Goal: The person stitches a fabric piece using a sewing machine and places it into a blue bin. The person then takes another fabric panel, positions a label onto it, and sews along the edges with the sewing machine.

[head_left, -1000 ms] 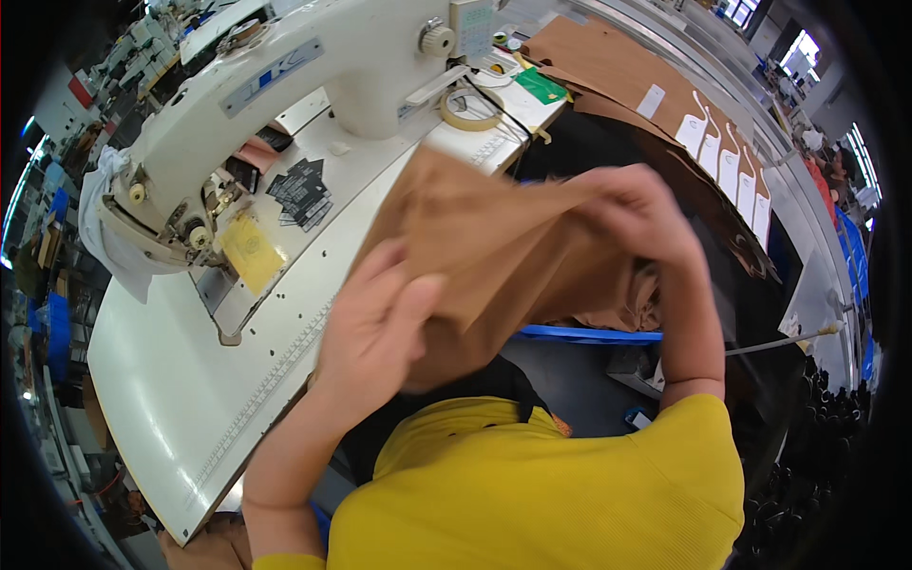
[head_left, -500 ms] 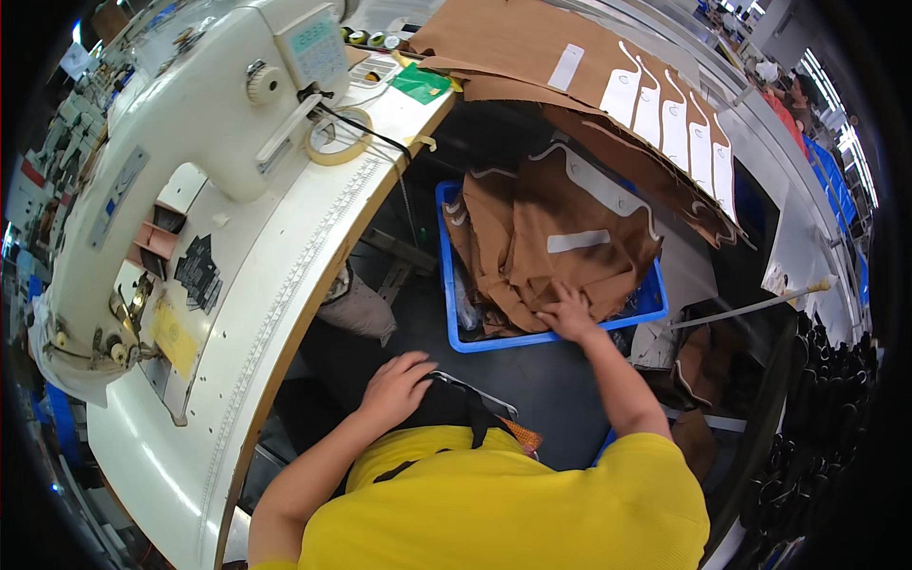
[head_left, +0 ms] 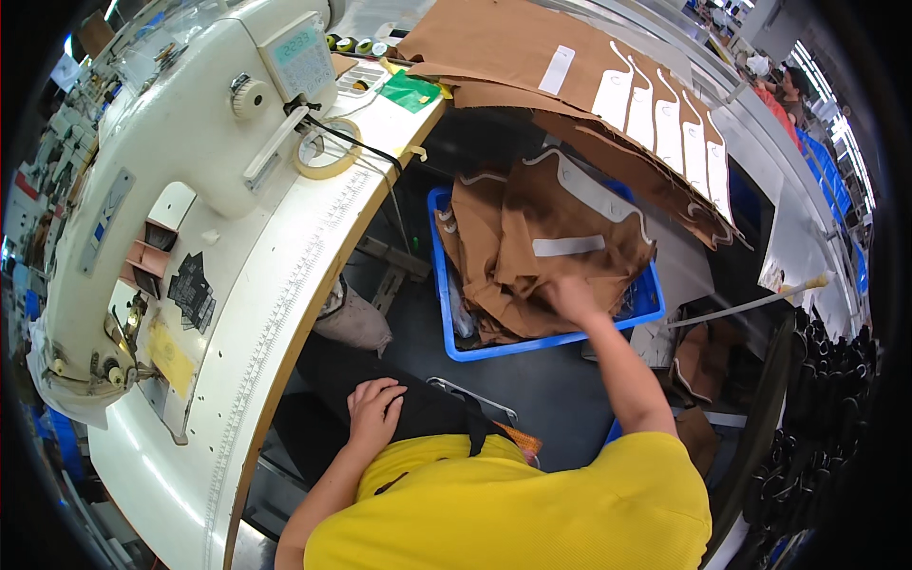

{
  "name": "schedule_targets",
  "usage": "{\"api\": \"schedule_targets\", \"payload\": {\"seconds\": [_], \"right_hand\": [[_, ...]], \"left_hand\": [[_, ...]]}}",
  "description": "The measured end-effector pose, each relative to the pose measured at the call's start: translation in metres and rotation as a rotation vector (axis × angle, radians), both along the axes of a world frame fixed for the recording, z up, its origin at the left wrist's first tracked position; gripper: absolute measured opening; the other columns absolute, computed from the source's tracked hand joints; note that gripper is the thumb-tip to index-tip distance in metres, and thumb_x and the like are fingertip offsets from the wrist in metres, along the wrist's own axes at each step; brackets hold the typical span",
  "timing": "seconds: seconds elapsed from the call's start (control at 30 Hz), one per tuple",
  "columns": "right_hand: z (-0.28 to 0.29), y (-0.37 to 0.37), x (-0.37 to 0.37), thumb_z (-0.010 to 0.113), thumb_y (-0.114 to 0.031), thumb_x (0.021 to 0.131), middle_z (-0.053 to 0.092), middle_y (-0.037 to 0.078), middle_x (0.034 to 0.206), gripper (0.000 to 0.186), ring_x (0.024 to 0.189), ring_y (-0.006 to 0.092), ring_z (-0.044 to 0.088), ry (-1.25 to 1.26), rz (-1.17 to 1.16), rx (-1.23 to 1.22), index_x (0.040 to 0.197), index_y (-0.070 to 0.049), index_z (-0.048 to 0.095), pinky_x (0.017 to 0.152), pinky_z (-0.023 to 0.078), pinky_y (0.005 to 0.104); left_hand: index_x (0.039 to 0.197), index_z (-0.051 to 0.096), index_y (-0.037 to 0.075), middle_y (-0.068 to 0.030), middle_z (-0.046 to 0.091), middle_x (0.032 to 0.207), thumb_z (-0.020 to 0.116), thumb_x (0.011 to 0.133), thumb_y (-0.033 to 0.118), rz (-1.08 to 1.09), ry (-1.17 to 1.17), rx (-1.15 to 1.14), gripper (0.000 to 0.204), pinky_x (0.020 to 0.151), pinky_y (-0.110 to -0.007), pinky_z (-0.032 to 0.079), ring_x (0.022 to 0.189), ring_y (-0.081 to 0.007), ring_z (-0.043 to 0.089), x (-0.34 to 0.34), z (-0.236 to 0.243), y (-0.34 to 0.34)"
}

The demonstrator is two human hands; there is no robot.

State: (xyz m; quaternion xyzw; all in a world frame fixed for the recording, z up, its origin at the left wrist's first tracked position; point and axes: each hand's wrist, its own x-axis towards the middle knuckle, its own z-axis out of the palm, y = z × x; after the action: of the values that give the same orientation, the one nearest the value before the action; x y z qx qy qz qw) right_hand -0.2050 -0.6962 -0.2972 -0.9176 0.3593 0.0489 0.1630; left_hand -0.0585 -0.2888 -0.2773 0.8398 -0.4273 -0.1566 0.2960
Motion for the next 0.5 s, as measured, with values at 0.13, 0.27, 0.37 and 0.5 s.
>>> {"api": "schedule_targets", "payload": {"seconds": [0.13, 0.27, 0.37, 0.5], "right_hand": [[0.189, 0.025, 0.003, 0.059, -0.019, 0.094, 0.069, 0.009, 0.094, 0.023, 0.088, 0.0215, 0.067, -0.836, -0.245, 0.675, 0.105, 0.000, 0.064, 0.079, 0.054, 0.0355], [0.277, 0.078, 0.017, 0.050, -0.023, 0.097, 0.069, 0.011, 0.100, 0.029, 0.089, 0.0183, 0.068, -1.333, -0.311, 1.345, 0.114, 0.000, 0.059, 0.082, 0.055, 0.0333], [0.252, 0.092, 0.052, 0.060, -0.024, 0.095, 0.070, 0.008, 0.096, 0.021, 0.085, 0.0154, 0.068, -1.381, -0.185, 1.300, 0.100, -0.004, 0.064, 0.075, 0.054, 0.0284], [0.220, 0.066, 0.082, 0.064, -0.026, 0.094, 0.069, 0.002, 0.088, 0.020, 0.077, 0.0091, 0.063, -1.430, -0.339, 1.011, 0.093, -0.006, 0.066, 0.068, 0.049, 0.0247]], "left_hand": [[0.118, 0.067, 0.009, -0.0088, 0.060, 0.121, 0.074, 0.084, 0.020, -0.145, 0.469, -0.132, 0.036, 0.097, -0.037, 0.043, 0.115, -0.0246, 0.055, -0.009, 0.026, -0.022], [0.155, 0.019, 0.013, -0.0167, 0.029, 0.151, 0.088, 0.071, 0.027, -0.338, 1.147, -0.236, 0.110, 0.107, -0.042, 0.039, 0.138, -0.0298, 0.036, -0.036, 0.105, -0.078], [0.152, 0.023, 0.008, -0.0146, 0.031, 0.150, 0.088, 0.071, 0.022, -0.630, 0.991, -0.340, 0.105, 0.112, -0.041, 0.033, 0.139, -0.0283, 0.033, -0.049, 0.090, -0.110], [0.112, 0.062, 0.001, -0.0157, 0.060, 0.115, 0.062, 0.084, 0.004, -0.300, 0.566, -0.482, 0.028, 0.097, -0.037, 0.044, 0.110, -0.0298, 0.058, -0.008, 0.121, -0.159]]}}
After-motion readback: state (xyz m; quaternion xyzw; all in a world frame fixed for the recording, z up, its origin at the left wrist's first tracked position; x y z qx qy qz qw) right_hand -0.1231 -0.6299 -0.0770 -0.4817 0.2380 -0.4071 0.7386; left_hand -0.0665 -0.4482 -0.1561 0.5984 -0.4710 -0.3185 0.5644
